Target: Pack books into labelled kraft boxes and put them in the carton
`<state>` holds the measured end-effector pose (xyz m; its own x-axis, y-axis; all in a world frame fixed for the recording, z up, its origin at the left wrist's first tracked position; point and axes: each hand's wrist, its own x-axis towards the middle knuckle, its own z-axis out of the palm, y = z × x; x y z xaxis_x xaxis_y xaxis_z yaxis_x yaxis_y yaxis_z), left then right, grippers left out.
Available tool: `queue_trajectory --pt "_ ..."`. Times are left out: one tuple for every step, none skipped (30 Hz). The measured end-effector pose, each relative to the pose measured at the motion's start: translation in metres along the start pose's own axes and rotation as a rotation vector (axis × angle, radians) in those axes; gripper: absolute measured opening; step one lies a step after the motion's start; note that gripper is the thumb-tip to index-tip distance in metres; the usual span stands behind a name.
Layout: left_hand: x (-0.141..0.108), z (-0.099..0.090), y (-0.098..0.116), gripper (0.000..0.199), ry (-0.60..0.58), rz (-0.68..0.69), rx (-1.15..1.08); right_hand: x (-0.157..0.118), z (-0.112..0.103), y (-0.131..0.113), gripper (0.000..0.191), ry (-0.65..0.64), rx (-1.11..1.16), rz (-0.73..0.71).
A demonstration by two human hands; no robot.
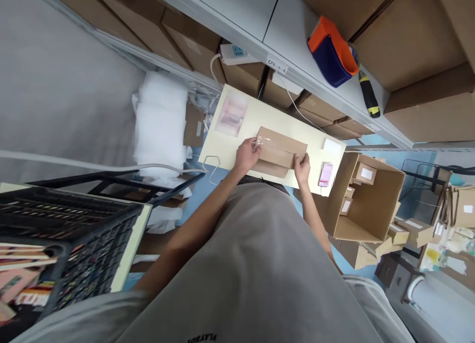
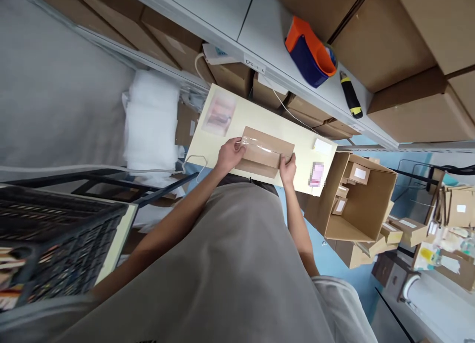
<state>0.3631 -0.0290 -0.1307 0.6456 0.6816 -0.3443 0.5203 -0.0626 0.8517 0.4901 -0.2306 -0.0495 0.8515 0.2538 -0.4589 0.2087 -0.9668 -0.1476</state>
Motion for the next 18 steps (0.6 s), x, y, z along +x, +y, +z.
queue_trajectory --pt "0.0 0.005 0.001 0.038 0.006 0.021 0.034 0.001 0.004 -0.004 0.078 -0.012 0.001 0.006" --pt "0.0 0.01 0.002 0.041 0.018 0.046 0.067 0.003 0.007 -0.007 0.077 -0.019 0.013 0.015" --pt "0.001 0.015 0.003 0.044 0.03 0.07 0.099 0.005 0.008 -0.01 0.077 -0.025 0.032 0.03" --pt "0.002 0.019 0.003 0.05 0.04 0.089 0.127 0.007 0.009 -0.012 0.077 -0.037 0.053 0.047" --pt "0.003 0.023 0.002 0.056 0.047 0.099 0.147 0.009 0.01 -0.013 0.078 -0.054 0.064 0.067" --pt "0.005 0.026 0.001 0.062 0.054 0.101 0.158 0.01 0.011 -0.013 0.079 -0.074 0.06 0.083" --pt "0.007 0.028 -0.001 0.067 0.062 0.097 0.16 0.01 0.012 -0.013 0.079 -0.094 0.039 0.086" --pt "0.01 0.03 -0.002 0.07 0.069 0.091 0.155 0.01 0.013 -0.012 0.078 -0.112 0.001 0.076" --pt "0.013 0.03 -0.004 0.07 0.073 0.087 0.148 0.009 0.014 -0.011 0.077 -0.122 -0.043 0.056" --pt "0.016 0.029 -0.006 0.067 0.072 0.08 0.144 0.007 0.016 -0.01 0.075 -0.127 -0.084 0.033" --pt "0.019 0.026 -0.007 0.061 0.06 0.069 0.145 0.006 0.017 -0.009 0.074 -0.124 -0.111 0.013" --pt "0.023 0.022 -0.008 0.056 0.036 0.053 0.148 0.005 0.019 -0.008 0.072 -0.111 -0.118 0.004" --pt "0.026 0.017 -0.01 0.051 0.004 0.034 0.144 0.004 0.02 -0.008 0.072 -0.091 -0.102 0.007" --pt "0.028 0.01 -0.011 0.047 -0.032 0.019 0.128 0.003 0.022 -0.007 0.072 -0.068 -0.067 0.018" --pt "0.03 0.004 -0.012 0.045 -0.065 0.012 0.099 0.003 0.024 -0.006 0.072 -0.043 -0.023 0.033" --pt "0.032 -0.003 -0.013 0.043 -0.091 0.017 0.059 0.004 0.026 -0.005 0.072 -0.015 0.022 0.047" --pt "0.033 -0.01 -0.013 0.042 -0.105 0.036 0.014 0.004 0.028 -0.004 0.071 0.011 0.059 0.057" --pt "0.034 -0.016 -0.014 0.041 -0.107 0.063 -0.026 0.005 0.03 -0.002 0.071 0.032 0.083 0.063"
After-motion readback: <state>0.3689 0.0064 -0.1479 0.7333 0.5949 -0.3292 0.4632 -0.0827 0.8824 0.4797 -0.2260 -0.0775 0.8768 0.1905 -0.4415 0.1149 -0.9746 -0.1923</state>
